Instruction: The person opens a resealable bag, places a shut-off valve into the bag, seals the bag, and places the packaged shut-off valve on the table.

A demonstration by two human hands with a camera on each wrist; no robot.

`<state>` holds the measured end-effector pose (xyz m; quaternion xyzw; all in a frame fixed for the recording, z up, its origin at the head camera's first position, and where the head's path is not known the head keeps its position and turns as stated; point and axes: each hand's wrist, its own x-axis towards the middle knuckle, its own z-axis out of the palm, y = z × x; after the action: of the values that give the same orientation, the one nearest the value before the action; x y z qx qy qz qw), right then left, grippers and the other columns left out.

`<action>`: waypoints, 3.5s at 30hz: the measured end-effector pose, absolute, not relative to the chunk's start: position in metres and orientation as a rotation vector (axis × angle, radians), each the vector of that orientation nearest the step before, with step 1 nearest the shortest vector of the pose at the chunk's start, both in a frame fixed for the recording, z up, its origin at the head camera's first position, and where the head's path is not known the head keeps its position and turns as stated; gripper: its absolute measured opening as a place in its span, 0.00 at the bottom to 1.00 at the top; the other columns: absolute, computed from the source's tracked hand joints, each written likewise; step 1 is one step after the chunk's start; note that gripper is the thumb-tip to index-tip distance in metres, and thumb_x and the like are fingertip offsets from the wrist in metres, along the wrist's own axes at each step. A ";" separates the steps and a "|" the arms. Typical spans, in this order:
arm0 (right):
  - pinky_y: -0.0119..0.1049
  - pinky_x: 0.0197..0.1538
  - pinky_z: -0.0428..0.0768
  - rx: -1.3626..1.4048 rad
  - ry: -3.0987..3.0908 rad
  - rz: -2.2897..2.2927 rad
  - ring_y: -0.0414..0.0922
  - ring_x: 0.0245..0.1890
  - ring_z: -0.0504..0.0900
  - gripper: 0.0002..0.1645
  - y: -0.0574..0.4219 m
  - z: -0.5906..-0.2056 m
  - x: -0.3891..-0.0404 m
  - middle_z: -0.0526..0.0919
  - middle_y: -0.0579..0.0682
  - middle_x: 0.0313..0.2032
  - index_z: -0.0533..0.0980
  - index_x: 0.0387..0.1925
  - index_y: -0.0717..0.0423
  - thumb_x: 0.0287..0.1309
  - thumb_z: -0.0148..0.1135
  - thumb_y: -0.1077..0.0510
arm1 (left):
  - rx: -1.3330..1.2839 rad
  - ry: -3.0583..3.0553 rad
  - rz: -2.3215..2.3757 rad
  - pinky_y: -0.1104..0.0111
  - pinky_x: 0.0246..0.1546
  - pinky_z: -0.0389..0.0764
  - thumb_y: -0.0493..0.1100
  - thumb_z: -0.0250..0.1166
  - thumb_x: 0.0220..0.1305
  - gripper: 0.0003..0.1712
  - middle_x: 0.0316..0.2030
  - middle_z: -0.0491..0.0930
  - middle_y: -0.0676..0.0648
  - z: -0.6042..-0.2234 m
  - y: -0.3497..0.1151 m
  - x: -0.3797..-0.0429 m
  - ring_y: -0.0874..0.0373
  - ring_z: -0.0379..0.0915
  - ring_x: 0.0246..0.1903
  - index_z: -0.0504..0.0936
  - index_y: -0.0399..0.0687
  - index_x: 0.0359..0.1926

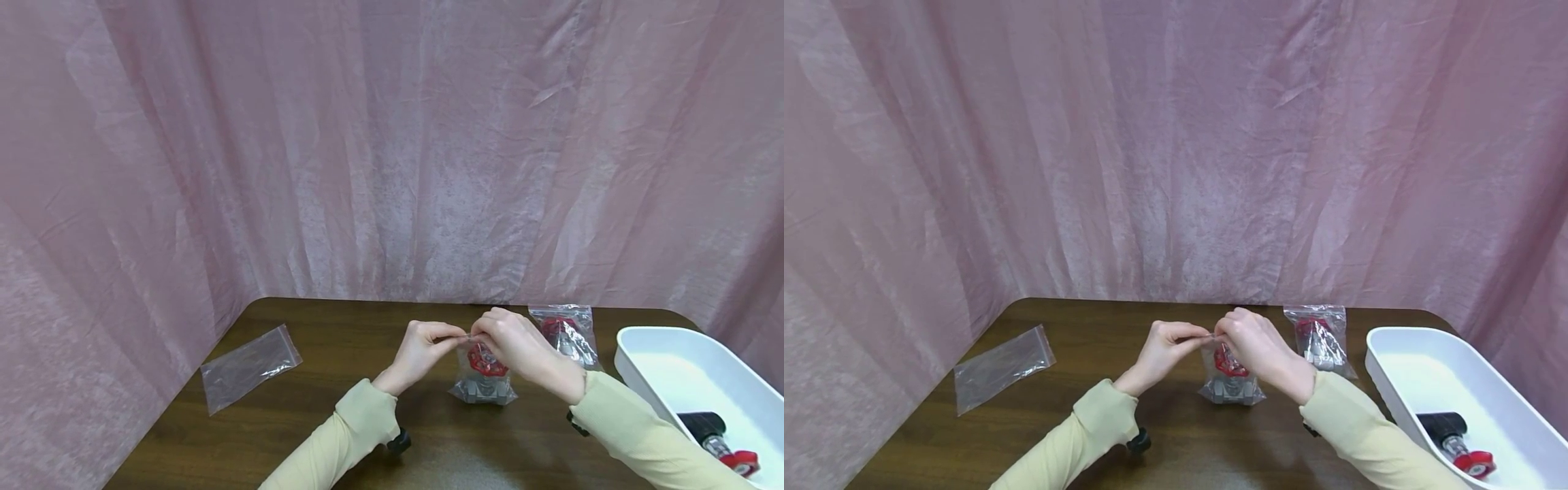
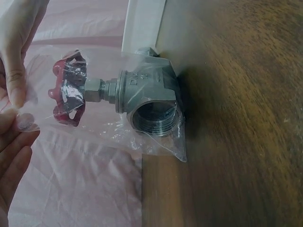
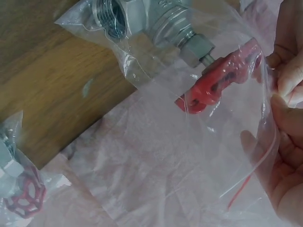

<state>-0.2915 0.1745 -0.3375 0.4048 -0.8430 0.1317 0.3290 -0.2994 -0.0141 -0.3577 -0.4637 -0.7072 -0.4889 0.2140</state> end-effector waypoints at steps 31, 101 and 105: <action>0.34 0.25 0.73 1.089 -2.059 0.389 0.40 0.23 0.73 0.13 0.184 -0.348 -0.296 0.75 0.44 0.21 0.77 0.20 0.56 0.30 0.72 0.70 | -1.239 -2.001 -1.391 0.69 0.27 0.77 0.33 0.64 0.55 0.04 0.30 0.82 0.48 -0.376 -0.013 -0.316 0.64 0.77 0.29 0.84 0.38 0.32; 0.29 0.25 0.69 1.027 -2.062 0.531 0.36 0.22 0.70 0.12 0.214 -0.362 -0.295 0.74 0.41 0.22 0.75 0.21 0.54 0.35 0.71 0.68 | -1.129 -2.059 -1.497 0.71 0.27 0.76 0.36 0.65 0.55 0.04 0.30 0.82 0.51 -0.393 -0.011 -0.327 0.67 0.76 0.29 0.85 0.42 0.33; 0.27 0.27 0.70 1.005 -2.146 0.604 0.35 0.24 0.71 0.13 0.217 -0.360 -0.293 0.75 0.40 0.24 0.77 0.24 0.53 0.35 0.71 0.70 | -1.139 -2.042 -1.483 0.72 0.27 0.76 0.38 0.65 0.56 0.05 0.30 0.82 0.54 -0.394 -0.011 -0.328 0.68 0.76 0.29 0.85 0.43 0.33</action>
<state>-0.2928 0.2173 -0.3603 0.3862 -0.8250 0.2320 0.3411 -0.3284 -0.0111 -0.3944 -0.4042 -0.7248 -0.5264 0.1851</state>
